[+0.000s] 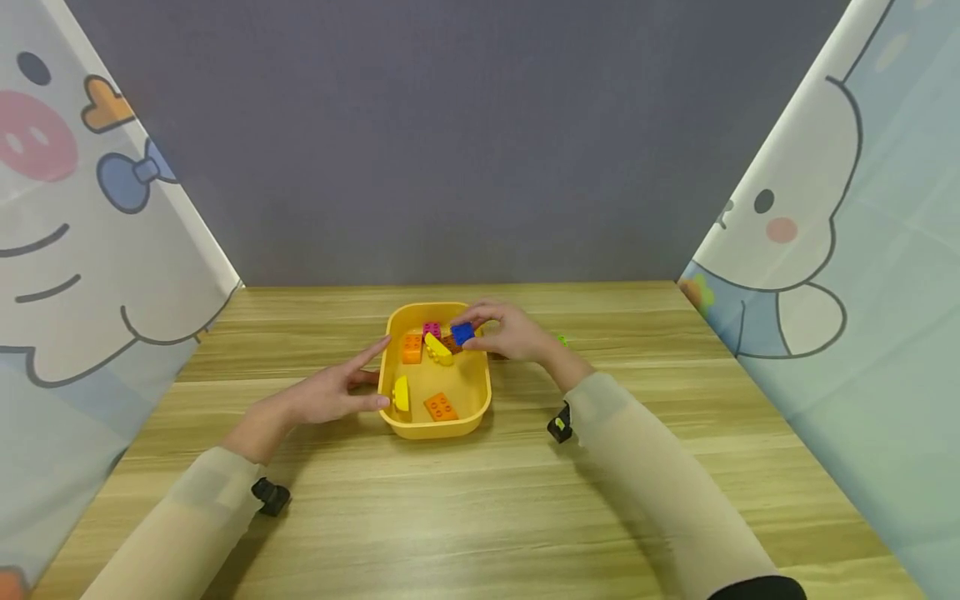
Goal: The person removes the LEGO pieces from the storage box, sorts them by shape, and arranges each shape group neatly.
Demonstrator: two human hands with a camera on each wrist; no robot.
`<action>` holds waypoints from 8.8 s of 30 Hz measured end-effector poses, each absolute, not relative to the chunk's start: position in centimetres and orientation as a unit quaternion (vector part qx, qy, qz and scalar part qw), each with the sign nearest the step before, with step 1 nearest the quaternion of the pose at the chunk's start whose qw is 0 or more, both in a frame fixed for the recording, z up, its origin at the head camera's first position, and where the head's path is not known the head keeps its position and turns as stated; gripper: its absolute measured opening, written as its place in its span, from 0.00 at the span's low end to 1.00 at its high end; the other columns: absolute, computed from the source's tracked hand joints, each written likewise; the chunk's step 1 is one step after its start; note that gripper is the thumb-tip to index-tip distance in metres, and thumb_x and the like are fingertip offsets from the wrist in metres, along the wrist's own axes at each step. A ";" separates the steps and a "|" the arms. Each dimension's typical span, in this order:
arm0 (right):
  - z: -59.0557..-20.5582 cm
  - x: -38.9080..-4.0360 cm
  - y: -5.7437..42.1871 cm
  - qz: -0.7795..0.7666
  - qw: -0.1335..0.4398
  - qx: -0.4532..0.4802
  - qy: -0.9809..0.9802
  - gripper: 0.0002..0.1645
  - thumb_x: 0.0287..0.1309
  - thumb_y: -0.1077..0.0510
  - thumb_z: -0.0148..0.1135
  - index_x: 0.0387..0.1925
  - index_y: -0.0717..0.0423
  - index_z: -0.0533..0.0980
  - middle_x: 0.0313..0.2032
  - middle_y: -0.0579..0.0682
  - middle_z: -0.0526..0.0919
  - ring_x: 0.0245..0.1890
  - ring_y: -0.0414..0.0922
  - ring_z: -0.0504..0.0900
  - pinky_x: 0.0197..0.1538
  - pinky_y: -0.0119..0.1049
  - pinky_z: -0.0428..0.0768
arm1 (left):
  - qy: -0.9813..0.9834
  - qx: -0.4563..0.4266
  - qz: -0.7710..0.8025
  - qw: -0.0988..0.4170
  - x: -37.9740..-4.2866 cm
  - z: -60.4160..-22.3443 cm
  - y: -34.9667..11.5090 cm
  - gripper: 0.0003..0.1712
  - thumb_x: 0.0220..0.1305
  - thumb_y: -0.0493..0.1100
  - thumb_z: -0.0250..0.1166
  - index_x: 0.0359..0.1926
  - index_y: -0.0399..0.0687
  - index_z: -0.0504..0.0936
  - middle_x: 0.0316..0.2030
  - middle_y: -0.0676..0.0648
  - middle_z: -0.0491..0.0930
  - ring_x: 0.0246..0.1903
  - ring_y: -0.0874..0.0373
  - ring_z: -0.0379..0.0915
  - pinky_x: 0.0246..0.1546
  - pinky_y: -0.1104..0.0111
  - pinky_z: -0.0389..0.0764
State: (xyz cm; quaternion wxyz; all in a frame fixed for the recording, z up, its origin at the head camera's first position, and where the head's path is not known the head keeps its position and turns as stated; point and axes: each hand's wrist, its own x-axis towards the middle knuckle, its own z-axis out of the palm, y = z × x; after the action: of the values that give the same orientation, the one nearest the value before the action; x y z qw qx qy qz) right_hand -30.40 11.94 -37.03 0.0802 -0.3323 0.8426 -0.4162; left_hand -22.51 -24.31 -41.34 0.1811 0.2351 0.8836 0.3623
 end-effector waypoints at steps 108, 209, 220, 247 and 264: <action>-41.2 -31.7 32.2 -0.369 0.158 -0.124 0.908 0.34 0.78 0.55 0.67 0.78 0.61 0.72 0.70 0.70 0.78 0.68 0.63 0.78 0.69 0.54 0.78 | 0.894 0.229 0.345 0.172 -22.7 -41.5 -24.4 0.61 0.76 0.64 0.69 0.91 0.66 0.36 0.75 0.30 0.74 0.75 0.29 0.72 0.77 0.31 0.65; -39.7 -32.7 7.6 -0.269 0.076 -0.305 0.910 0.23 0.71 0.48 0.74 0.65 0.38 0.85 0.67 0.43 0.86 0.79 0.54 0.64 0.84 0.62 0.44 | 0.889 0.229 0.356 0.177 -22.6 -41.5 -24.5 0.60 0.77 0.63 0.69 0.91 0.67 0.36 0.75 0.29 0.74 0.75 0.28 0.72 0.75 0.29 0.66; -38.8 -32.4 9.1 -0.339 0.027 -0.322 0.883 0.23 0.67 0.55 0.77 0.62 0.44 0.87 0.61 0.46 0.89 0.70 0.52 0.76 0.82 0.59 0.59 | 0.892 0.220 0.353 0.177 -22.7 -41.5 -24.4 0.60 0.77 0.64 0.69 0.91 0.71 0.36 0.76 0.30 0.74 0.75 0.28 0.71 0.76 0.28 0.65; -36.7 -30.3 25.3 -0.442 0.053 -0.202 0.872 0.27 0.75 0.56 0.72 0.72 0.50 0.80 0.71 0.57 0.81 0.61 0.55 0.87 0.53 0.37 0.88 | 0.893 0.219 0.351 0.178 -22.7 -41.5 -24.4 0.61 0.76 0.65 0.69 0.91 0.71 0.35 0.76 0.28 0.72 0.76 0.28 0.70 0.76 0.30 0.66; -37.5 -30.5 32.7 -0.416 0.044 -0.131 0.899 0.29 0.77 0.55 0.69 0.75 0.55 0.76 0.73 0.63 0.79 0.66 0.60 0.85 0.56 0.29 0.86 | 0.890 0.217 0.357 0.181 -22.5 -41.3 -24.3 0.61 0.76 0.64 0.69 0.91 0.69 0.36 0.76 0.29 0.72 0.76 0.28 0.70 0.76 0.30 0.66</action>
State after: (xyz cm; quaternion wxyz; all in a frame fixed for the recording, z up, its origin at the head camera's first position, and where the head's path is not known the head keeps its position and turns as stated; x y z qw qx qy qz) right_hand -30.51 32.70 -37.47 0.0443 -0.1308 0.8986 -0.4165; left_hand -22.48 -24.26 -41.32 0.1806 0.2173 0.8902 0.3574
